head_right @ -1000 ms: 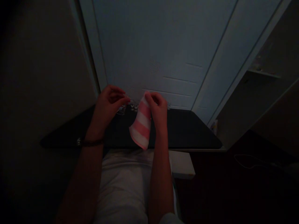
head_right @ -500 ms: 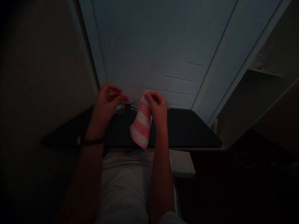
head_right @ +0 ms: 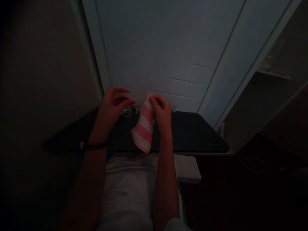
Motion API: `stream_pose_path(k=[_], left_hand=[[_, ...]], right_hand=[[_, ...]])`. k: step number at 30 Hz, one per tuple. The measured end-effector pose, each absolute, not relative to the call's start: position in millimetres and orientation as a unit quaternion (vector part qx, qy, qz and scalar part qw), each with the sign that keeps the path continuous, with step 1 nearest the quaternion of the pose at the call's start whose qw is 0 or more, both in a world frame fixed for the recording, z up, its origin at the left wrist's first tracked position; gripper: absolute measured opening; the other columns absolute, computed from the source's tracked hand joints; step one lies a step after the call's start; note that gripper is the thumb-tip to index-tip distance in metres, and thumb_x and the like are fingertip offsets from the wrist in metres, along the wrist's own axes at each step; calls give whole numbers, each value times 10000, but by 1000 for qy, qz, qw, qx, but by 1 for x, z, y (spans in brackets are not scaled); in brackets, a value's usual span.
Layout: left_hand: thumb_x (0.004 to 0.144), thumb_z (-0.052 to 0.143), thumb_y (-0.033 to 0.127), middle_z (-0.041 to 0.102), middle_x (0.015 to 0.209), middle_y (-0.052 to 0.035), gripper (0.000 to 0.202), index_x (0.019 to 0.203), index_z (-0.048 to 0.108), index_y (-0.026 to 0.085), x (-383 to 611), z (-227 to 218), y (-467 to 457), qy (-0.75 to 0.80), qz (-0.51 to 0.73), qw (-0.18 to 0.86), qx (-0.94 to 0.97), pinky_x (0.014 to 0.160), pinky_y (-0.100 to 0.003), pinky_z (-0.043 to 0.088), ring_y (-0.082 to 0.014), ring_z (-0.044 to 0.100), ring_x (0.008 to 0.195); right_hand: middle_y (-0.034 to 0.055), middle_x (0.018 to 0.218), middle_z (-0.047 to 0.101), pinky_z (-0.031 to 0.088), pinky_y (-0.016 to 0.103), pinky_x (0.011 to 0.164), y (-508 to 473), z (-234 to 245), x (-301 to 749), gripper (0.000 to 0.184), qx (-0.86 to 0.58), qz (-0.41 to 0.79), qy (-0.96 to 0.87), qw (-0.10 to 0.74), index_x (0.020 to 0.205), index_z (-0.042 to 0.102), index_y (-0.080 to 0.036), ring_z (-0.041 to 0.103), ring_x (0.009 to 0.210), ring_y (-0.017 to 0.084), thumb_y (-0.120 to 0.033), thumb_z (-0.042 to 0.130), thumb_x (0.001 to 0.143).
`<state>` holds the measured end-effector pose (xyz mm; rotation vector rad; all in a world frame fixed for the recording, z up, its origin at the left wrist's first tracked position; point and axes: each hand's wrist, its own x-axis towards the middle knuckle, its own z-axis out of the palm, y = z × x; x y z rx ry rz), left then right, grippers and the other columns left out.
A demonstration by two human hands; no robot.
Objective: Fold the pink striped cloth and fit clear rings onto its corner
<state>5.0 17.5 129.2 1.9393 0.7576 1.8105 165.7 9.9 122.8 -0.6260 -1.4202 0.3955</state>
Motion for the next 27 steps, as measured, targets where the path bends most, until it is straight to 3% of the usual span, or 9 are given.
stream_pose_path(k=[12, 20, 27], left_hand=[[670, 670, 251, 650, 804, -17, 223, 867, 580, 195, 6, 132, 10, 308, 629, 190, 688, 665, -254, 497, -166, 627, 788], [719, 611, 233, 676, 918, -28, 206, 920, 645, 207, 8, 133, 9, 291, 600, 183, 723, 797, -287, 484, -174, 615, 860], [729, 568, 173, 668, 891, -14, 225, 935, 650, 211, 13, 135, 6, 269, 576, 160, 755, 773, -282, 477, -168, 605, 852]], right_hand=[[11, 859, 651, 459, 267, 751, 11, 121, 166, 221, -278, 185, -635, 696, 843, 642, -216, 589, 819, 146, -396, 525, 793], [13, 872, 647, 454, 264, 725, 11, 121, 161, 226, -282, 177, -648, 685, 861, 633, -210, 587, 812, 147, -392, 511, 804], [2, 826, 614, 439, 245, 695, 11, 122, 162, 190, -289, 157, -643, 692, 856, 590, -212, 566, 774, 130, -383, 548, 786]])
